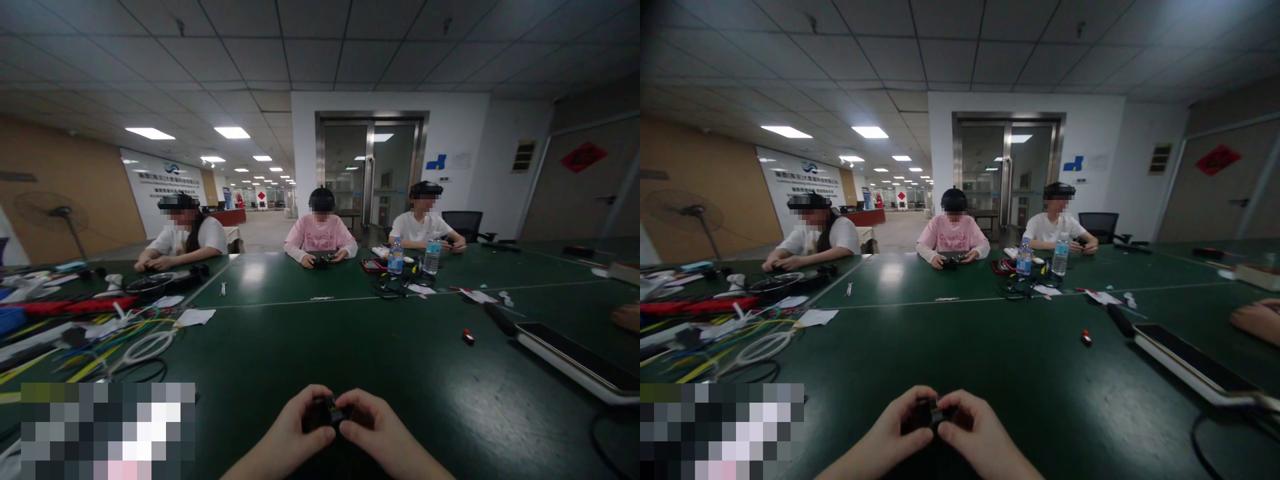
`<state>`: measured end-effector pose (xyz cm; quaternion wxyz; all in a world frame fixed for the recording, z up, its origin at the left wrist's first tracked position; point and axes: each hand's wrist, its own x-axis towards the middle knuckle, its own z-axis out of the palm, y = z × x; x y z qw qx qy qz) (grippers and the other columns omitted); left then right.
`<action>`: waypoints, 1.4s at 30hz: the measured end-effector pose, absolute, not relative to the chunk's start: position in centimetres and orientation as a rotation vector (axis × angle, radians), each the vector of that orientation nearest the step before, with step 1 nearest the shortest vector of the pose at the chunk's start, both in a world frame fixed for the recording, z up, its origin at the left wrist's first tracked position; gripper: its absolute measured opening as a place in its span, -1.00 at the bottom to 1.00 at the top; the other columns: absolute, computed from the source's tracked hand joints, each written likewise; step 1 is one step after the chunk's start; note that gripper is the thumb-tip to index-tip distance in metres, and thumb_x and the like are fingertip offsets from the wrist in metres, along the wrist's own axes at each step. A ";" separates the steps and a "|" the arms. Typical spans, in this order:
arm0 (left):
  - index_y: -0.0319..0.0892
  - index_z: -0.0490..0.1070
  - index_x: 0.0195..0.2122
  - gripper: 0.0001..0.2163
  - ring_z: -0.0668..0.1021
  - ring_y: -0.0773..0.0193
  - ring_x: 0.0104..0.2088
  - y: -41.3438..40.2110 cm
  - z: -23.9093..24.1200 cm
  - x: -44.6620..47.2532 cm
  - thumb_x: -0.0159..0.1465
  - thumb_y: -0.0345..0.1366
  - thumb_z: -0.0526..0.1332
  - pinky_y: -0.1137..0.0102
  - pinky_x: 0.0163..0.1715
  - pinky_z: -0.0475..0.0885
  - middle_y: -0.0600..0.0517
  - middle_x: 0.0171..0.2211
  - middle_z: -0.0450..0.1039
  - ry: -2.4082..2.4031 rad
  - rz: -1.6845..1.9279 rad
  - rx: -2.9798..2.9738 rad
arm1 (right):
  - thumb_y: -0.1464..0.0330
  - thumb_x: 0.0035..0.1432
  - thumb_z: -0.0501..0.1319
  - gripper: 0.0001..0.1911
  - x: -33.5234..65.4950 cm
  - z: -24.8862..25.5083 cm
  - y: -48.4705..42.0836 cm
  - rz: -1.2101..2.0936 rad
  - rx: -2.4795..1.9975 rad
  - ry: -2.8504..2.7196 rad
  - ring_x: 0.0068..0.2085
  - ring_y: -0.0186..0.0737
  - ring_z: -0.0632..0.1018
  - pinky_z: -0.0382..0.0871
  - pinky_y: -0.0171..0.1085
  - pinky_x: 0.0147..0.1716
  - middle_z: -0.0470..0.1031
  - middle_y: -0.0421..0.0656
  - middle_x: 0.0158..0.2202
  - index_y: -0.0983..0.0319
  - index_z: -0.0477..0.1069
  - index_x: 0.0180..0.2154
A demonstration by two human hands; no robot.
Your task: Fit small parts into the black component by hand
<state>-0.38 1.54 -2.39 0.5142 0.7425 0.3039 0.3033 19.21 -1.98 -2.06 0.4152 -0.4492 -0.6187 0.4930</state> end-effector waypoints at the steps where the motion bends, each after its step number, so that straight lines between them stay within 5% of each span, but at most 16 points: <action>1: -0.16 0.30 -0.06 -0.66 0.45 0.21 -0.26 1.5 -2.3 -0.4 0.12 -0.33 0.27 0.37 -0.28 0.35 0.03 -0.23 0.40 0.743 0.718 1.780 | 0.32 0.01 0.28 -0.77 19.2 -2.1 -2.0 1.237 -1.129 -1.555 -0.31 -0.21 0.47 0.32 -0.28 -0.32 0.48 -0.20 -0.32 0.18 0.46 -0.21; 42: -0.16 0.32 -0.09 -0.64 0.48 0.16 -0.15 1.5 -2.6 -0.1 0.07 -0.48 0.24 0.31 -0.14 0.35 0.02 -0.19 0.43 0.739 0.724 1.738 | 0.29 -0.02 0.31 -0.76 19.2 -2.3 -1.9 1.257 -1.095 -1.545 -0.26 -0.16 0.52 0.37 -0.24 -0.26 0.52 -0.17 -0.31 0.21 0.48 -0.25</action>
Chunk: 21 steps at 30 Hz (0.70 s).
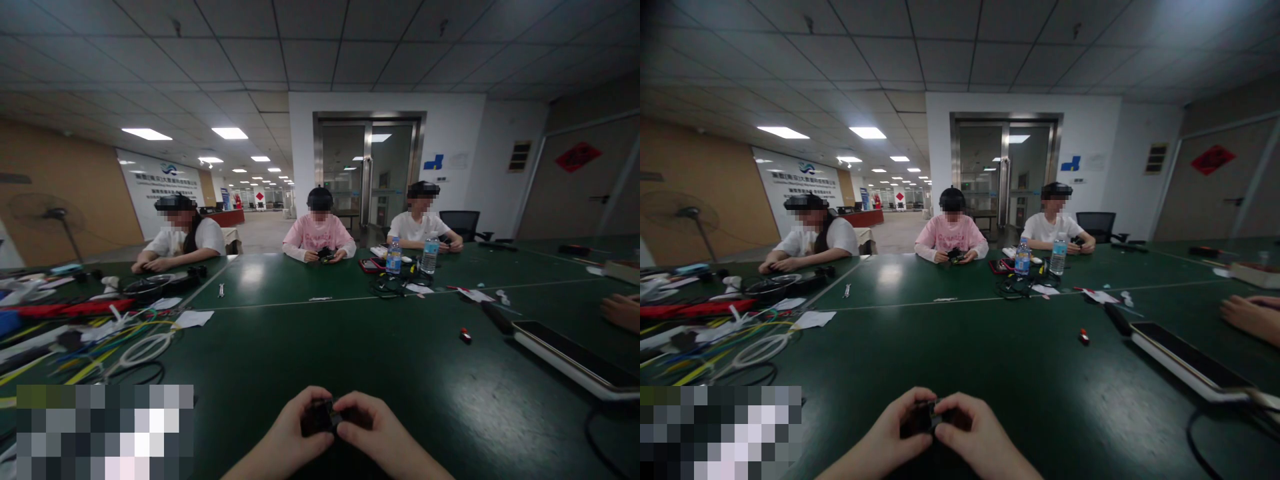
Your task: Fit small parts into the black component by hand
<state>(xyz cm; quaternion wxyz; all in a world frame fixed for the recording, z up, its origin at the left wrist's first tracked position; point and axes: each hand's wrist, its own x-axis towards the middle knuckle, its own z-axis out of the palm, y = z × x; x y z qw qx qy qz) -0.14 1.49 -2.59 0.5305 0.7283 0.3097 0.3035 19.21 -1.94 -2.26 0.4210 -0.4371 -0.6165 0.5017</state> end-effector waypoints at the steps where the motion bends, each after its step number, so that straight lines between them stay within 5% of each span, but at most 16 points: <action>1: -0.16 0.31 -0.09 -0.64 0.48 0.17 -0.15 1.5 -2.6 -0.1 0.06 -0.49 0.24 0.31 -0.15 0.35 0.02 -0.19 0.43 0.746 0.724 1.744 | 0.30 -0.01 0.30 -0.76 19.2 -2.3 -1.9 1.263 -1.097 -1.543 -0.26 -0.16 0.52 0.37 -0.24 -0.26 0.52 -0.17 -0.30 0.20 0.48 -0.24; 15: -0.17 0.30 -0.16 -0.68 0.46 0.21 -0.25 1.4 -2.5 0.2 0.04 -0.49 0.23 0.37 -0.27 0.35 0.05 -0.28 0.40 0.764 0.733 1.807 | 0.39 -0.10 0.33 -0.75 18.8 -2.1 -2.0 1.295 -1.052 -1.485 -0.25 -0.15 0.55 0.38 -0.24 -0.24 0.55 -0.19 -0.30 0.21 0.47 -0.27; 21: -0.17 0.31 -0.08 -0.63 0.48 0.14 -0.17 1.1 -2.0 0.2 0.06 -0.48 0.21 0.31 -0.16 0.37 -0.02 -0.18 0.43 0.740 0.708 1.829 | 0.44 -0.08 0.30 -0.76 18.8 -1.9 -2.2 1.298 -1.067 -1.491 -0.24 -0.15 0.55 0.37 -0.25 -0.24 0.55 -0.19 -0.30 0.22 0.47 -0.26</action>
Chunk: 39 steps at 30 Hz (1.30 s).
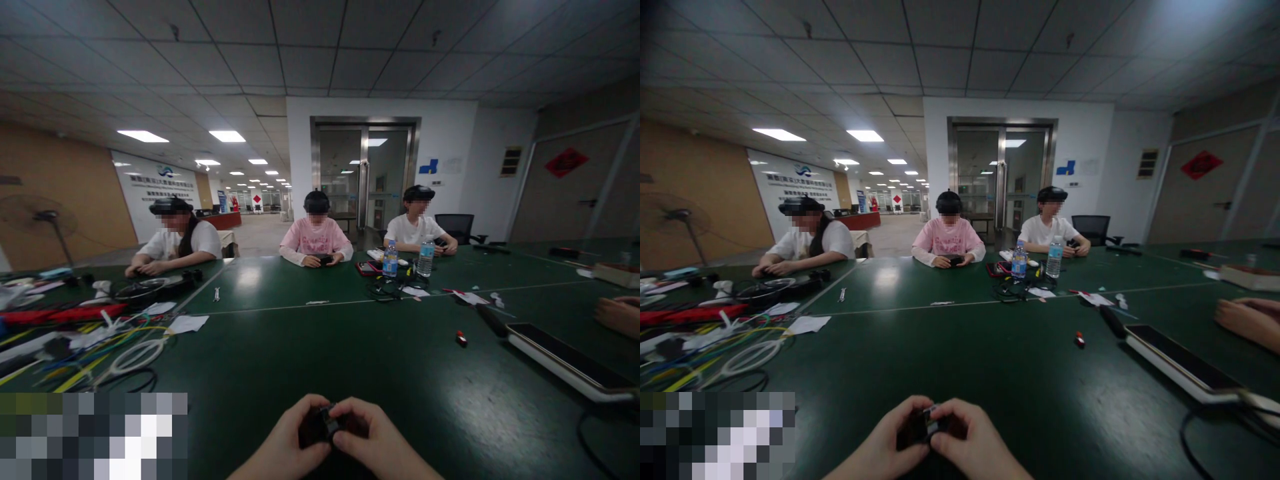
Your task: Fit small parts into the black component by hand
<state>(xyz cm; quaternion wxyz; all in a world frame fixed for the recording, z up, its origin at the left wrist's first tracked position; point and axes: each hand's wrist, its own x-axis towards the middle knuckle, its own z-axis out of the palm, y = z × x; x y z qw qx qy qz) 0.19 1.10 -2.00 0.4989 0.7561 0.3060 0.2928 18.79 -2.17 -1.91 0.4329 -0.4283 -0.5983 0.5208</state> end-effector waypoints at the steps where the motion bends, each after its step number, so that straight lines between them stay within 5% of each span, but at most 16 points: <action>1: -0.17 0.30 -0.06 -0.63 0.49 0.14 -0.15 1.1 -1.9 0.2 0.07 -0.48 0.20 0.31 -0.15 0.37 -0.02 -0.16 0.43 0.742 0.708 1.829 | 0.45 -0.07 0.29 -0.76 18.8 -2.0 -2.1 1.285 -1.073 -1.497 -0.25 -0.16 0.55 0.37 -0.26 -0.26 0.55 -0.19 -0.31 0.22 0.47 -0.26; 17: -0.17 0.33 -0.04 -0.61 0.50 0.09 -0.12 1.5 -2.2 0.0 0.06 -0.45 0.24 0.26 -0.11 0.37 -0.04 -0.14 0.46 0.705 0.737 1.773 | 0.31 -0.07 0.31 -0.73 18.8 -1.7 -2.2 1.157 -1.154 -1.549 -0.39 -0.24 0.49 0.33 -0.30 -0.37 0.53 -0.19 -0.36 0.22 0.49 -0.24; 31: -0.19 0.37 -0.07 -0.64 0.46 0.09 -0.15 1.6 -1.8 -0.2 0.19 -0.08 0.22 0.28 -0.15 0.33 -0.06 -0.18 0.44 0.642 0.694 1.746 | 0.43 -0.07 0.30 -0.74 18.7 -1.5 -2.4 1.178 -1.187 -1.580 -0.34 -0.21 0.51 0.35 -0.29 -0.34 0.52 -0.18 -0.32 0.21 0.51 -0.23; 39: -0.23 0.39 -0.12 -0.68 0.44 0.14 -0.20 1.6 -1.8 -0.1 0.18 -0.12 0.23 0.33 -0.20 0.32 -0.03 -0.23 0.42 0.697 0.646 1.762 | 0.46 -0.10 0.32 -0.74 18.8 -2.0 -2.4 1.133 -1.148 -1.637 -0.29 -0.20 0.51 0.36 -0.29 -0.30 0.50 -0.18 -0.26 0.19 0.52 -0.26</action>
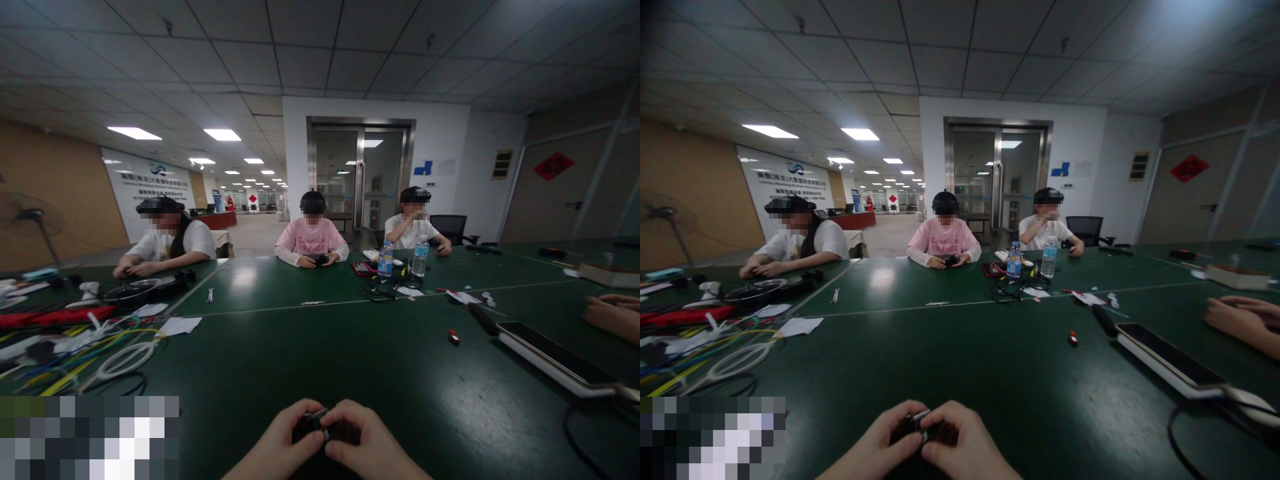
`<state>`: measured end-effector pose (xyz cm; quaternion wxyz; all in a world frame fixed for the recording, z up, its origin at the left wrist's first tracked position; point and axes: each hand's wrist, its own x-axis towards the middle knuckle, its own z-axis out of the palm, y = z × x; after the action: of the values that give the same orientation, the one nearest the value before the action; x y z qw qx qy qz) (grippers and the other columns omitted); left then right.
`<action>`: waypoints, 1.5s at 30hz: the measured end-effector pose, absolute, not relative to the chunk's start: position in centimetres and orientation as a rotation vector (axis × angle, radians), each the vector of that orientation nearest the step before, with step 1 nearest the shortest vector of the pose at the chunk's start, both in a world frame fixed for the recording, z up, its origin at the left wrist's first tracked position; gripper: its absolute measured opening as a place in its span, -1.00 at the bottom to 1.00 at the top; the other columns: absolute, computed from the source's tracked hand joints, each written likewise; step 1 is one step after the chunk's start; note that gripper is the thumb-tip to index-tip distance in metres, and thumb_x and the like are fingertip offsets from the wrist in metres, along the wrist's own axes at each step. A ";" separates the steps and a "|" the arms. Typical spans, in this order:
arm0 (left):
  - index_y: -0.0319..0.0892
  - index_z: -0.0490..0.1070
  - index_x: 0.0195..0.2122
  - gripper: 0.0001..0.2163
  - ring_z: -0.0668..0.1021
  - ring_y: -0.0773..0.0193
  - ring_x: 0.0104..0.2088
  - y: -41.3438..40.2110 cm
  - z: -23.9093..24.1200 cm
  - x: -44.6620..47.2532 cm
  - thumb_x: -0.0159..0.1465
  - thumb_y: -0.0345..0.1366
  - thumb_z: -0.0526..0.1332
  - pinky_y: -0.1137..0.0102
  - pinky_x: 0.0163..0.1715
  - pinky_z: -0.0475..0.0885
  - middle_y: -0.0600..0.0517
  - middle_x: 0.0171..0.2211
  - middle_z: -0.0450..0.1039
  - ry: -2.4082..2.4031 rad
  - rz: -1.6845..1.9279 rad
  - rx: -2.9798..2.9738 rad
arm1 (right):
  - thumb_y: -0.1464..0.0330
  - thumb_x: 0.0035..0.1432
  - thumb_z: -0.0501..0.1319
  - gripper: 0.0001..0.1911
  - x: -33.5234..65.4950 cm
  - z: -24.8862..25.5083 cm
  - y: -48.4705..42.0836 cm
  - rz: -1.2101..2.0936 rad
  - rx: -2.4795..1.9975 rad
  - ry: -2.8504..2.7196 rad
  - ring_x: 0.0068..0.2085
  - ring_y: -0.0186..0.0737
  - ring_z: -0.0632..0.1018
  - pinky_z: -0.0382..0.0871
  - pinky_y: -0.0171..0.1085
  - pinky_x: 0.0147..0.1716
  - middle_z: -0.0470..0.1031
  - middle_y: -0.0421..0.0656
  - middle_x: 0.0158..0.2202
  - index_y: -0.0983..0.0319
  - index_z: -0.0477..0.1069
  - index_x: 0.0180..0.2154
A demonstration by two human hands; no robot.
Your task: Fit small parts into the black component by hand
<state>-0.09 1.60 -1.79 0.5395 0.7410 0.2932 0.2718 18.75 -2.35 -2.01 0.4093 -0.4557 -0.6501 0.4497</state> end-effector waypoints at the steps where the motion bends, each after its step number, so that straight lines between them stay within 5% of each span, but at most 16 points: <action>1: -0.23 0.39 -0.13 -0.68 0.44 0.14 -0.21 1.6 -1.8 -0.1 0.18 -0.13 0.23 0.33 -0.21 0.32 -0.03 -0.24 0.42 0.698 0.640 1.763 | 0.46 -0.10 0.31 -0.73 18.8 -2.0 -2.4 1.131 -1.146 -1.647 -0.28 -0.20 0.51 0.36 -0.29 -0.29 0.50 -0.18 -0.26 0.18 0.52 -0.26; 8: -0.22 0.39 -0.13 -0.69 0.44 0.16 -0.21 1.8 -2.1 -0.4 0.20 -0.13 0.21 0.33 -0.20 0.31 -0.01 -0.25 0.41 0.679 0.644 1.752 | 0.48 -0.10 0.30 -0.72 18.8 -1.8 -2.4 1.113 -1.149 -1.706 -0.28 -0.21 0.51 0.36 -0.31 -0.30 0.48 -0.18 -0.25 0.16 0.53 -0.25; 14: -0.14 0.21 0.04 -0.48 0.44 0.08 -0.10 1.6 -2.8 -0.2 0.07 -0.18 0.32 0.30 -0.18 0.33 -0.06 -0.09 0.37 0.550 0.662 1.633 | 0.46 -0.01 0.25 -0.74 19.1 -2.1 -2.2 1.058 -1.133 -1.627 -0.26 -0.19 0.52 0.36 -0.29 -0.27 0.49 -0.18 -0.25 0.16 0.49 -0.22; 20: -0.15 0.29 -0.08 -0.66 0.48 0.16 -0.19 1.6 -2.6 0.1 0.09 -0.42 0.23 0.32 -0.20 0.34 0.00 -0.20 0.42 0.721 0.705 1.739 | 0.42 0.00 0.25 -0.75 19.1 -1.9 -2.3 1.077 -1.174 -1.624 -0.28 -0.19 0.51 0.35 -0.28 -0.29 0.53 -0.17 -0.23 0.17 0.47 -0.21; 45: -0.16 0.29 -0.06 -0.64 0.49 0.11 -0.13 1.9 -3.1 0.2 0.09 -0.41 0.23 0.28 -0.13 0.36 -0.03 -0.16 0.44 0.692 0.715 1.758 | 0.41 -0.04 0.26 -0.74 19.2 -2.0 -2.2 1.065 -1.174 -1.652 -0.27 -0.19 0.51 0.35 -0.29 -0.29 0.50 -0.15 -0.26 0.21 0.48 -0.22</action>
<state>0.20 1.85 -3.13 0.5317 0.7371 0.2902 0.2996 19.16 -2.22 -2.04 0.4133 -0.4669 -0.6572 0.4234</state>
